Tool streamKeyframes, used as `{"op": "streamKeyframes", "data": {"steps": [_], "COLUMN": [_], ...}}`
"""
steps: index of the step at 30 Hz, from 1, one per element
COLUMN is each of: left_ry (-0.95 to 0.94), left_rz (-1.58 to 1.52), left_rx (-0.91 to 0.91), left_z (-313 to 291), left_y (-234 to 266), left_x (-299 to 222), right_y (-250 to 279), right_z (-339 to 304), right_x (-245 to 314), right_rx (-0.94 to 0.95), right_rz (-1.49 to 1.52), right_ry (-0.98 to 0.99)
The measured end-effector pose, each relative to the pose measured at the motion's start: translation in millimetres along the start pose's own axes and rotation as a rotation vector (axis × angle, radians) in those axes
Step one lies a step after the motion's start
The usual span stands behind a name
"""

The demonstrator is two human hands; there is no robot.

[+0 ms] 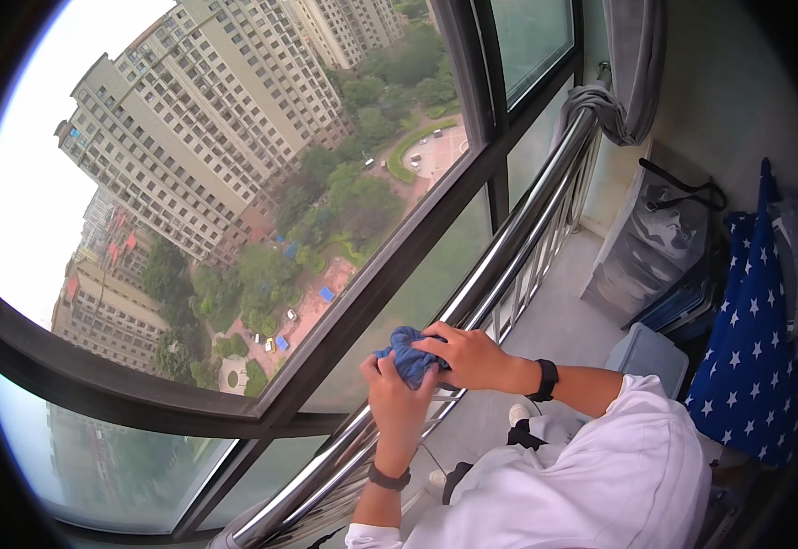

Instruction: Cleaning the window frame and the floor below the window with a cloth.

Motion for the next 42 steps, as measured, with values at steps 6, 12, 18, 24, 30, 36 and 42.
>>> {"op": "streamKeyframes", "data": {"steps": [6,12,18,24,30,36,42], "left_ry": [0.025,0.138,0.04,-0.027,-0.057,0.033,0.226], "left_rz": [0.024,-0.049,0.007,-0.024,-0.039,-0.014,-0.043], "left_rx": [0.05,0.105,0.066,0.097,0.123,0.065,-0.077], "left_z": [17,4,10,33,65,93,111], "left_y": [-32,-25,-49,-82,-117,-159,-194], "left_x": [-36,-25,-31,-65,-114,-166,-210], "right_y": [34,22,42,77,124,173,213], "right_z": [-12,-16,-15,-22,-19,-15,10], "right_x": [-36,-30,-51,-84,-132,-192,-238], "right_rx": [-0.063,-0.038,-0.029,-0.026,-0.037,0.037,0.217], "right_rz": [0.05,0.135,0.228,0.184,0.148,0.264,0.331], "right_ry": [-0.025,0.003,0.009,-0.091,-0.083,-0.059,-0.008]}}
Point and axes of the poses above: each hand's wrist, its own z-axis towards the middle knuckle, its own y-axis out of the back of the hand, x = y × z, the point moved 6 cm from there along z, towards the middle knuckle, and after that the axes turned 6 degrees about z, right-handed, at the moved point
